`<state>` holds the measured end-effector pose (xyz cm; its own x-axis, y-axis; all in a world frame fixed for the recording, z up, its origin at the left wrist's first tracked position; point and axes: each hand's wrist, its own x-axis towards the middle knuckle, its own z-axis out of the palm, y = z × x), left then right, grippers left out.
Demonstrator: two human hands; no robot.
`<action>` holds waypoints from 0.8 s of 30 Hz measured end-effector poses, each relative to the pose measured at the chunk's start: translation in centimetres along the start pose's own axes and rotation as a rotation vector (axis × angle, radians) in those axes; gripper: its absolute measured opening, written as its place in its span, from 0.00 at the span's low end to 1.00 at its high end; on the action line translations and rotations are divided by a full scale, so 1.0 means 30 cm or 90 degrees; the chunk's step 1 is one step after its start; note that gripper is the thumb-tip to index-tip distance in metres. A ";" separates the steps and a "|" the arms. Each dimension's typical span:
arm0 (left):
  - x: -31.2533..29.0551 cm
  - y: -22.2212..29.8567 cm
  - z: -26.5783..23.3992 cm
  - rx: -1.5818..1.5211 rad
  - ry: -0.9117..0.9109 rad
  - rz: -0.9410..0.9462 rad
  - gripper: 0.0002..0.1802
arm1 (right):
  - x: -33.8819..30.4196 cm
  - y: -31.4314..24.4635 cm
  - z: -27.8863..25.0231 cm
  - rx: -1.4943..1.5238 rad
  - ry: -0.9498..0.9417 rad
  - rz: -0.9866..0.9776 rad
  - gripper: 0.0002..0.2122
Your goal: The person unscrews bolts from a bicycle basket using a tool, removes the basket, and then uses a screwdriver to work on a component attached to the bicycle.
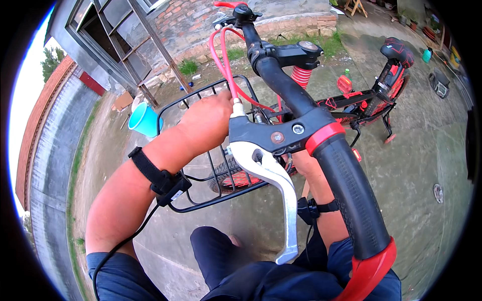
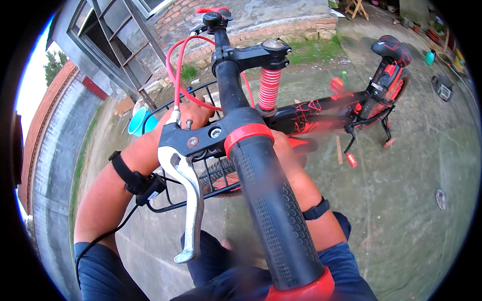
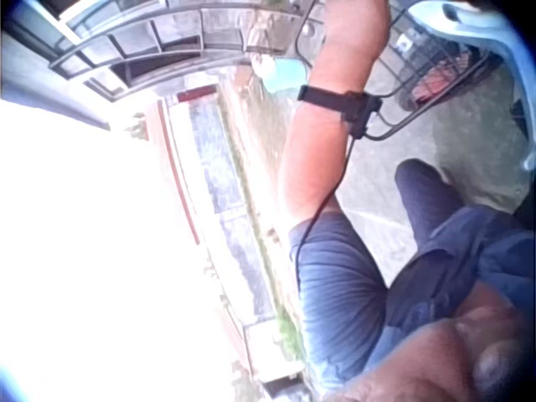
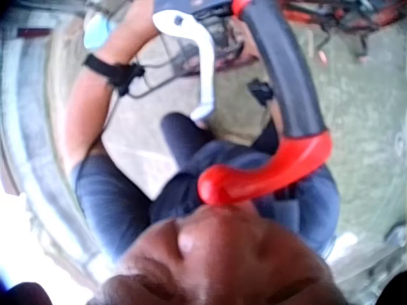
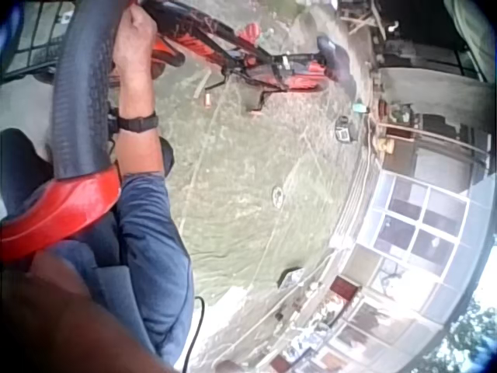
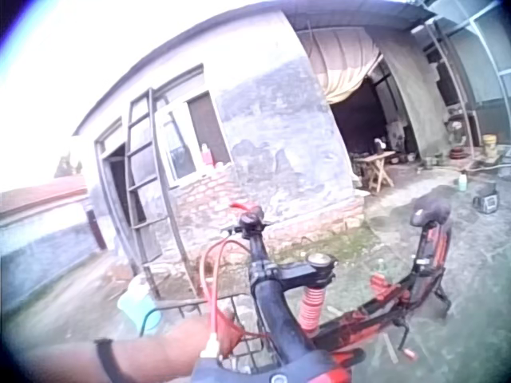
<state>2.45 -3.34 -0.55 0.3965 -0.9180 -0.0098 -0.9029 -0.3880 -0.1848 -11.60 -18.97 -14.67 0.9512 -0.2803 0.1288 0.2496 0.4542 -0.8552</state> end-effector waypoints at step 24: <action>0.006 -0.036 -0.031 -0.511 -0.234 -0.111 0.14 | 0.096 0.228 -0.130 -0.121 -0.013 -0.113 0.10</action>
<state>3.35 -3.16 0.56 0.4426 -0.8096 -0.3854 -0.6142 -0.5869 0.5276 -7.86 -19.97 -22.11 0.8992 -0.3241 0.2939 0.3767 0.2320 -0.8968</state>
